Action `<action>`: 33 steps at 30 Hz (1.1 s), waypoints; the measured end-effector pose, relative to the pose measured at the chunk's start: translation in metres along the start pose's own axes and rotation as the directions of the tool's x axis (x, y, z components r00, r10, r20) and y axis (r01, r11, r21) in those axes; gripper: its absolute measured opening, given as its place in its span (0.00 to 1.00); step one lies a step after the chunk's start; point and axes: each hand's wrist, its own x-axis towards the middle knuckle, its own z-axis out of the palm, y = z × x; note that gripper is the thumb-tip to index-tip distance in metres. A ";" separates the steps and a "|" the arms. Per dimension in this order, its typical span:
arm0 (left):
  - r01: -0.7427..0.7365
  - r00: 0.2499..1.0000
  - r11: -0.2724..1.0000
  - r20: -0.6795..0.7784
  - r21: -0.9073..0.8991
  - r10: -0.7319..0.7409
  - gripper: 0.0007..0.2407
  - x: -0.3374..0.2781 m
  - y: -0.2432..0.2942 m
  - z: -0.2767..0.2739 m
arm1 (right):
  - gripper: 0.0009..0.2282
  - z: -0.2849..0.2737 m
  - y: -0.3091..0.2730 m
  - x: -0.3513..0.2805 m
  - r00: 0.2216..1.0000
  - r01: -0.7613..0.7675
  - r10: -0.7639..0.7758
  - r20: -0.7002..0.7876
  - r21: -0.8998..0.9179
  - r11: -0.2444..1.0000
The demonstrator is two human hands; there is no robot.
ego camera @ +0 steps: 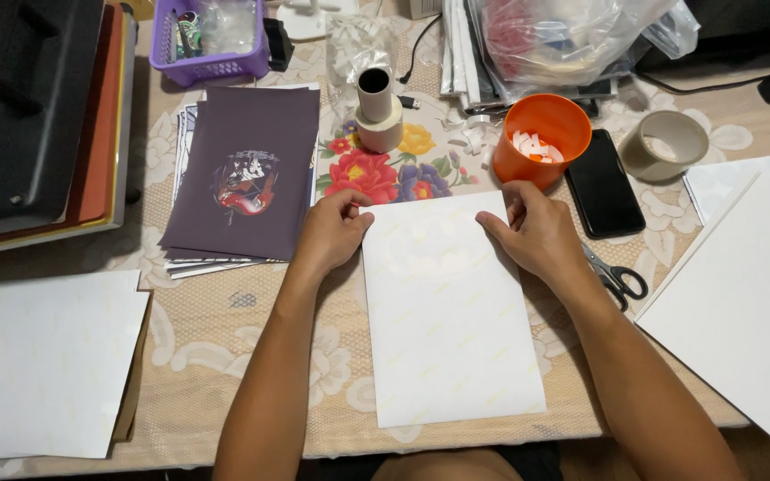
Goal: Aligning a printed design onto a white sheet and securing it with small pieces of tape.
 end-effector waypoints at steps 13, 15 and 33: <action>0.038 0.999 0.990 0.010 0.137 -0.040 0.11 -0.010 0.024 0.003 | 0.31 -0.024 -0.010 -0.014 0.977 0.201 -0.211 -0.040 -0.186 0.962; 0.026 1.000 0.992 0.000 0.122 -0.026 0.11 -0.013 0.025 0.001 | 0.22 -0.039 -0.002 -0.004 0.889 0.393 -0.418 -0.188 -0.156 0.906; -0.030 1.000 0.980 0.003 0.198 0.030 0.11 -0.013 0.014 0.005 | 0.17 -0.018 0.049 0.206 0.899 0.154 0.234 0.370 -0.768 0.622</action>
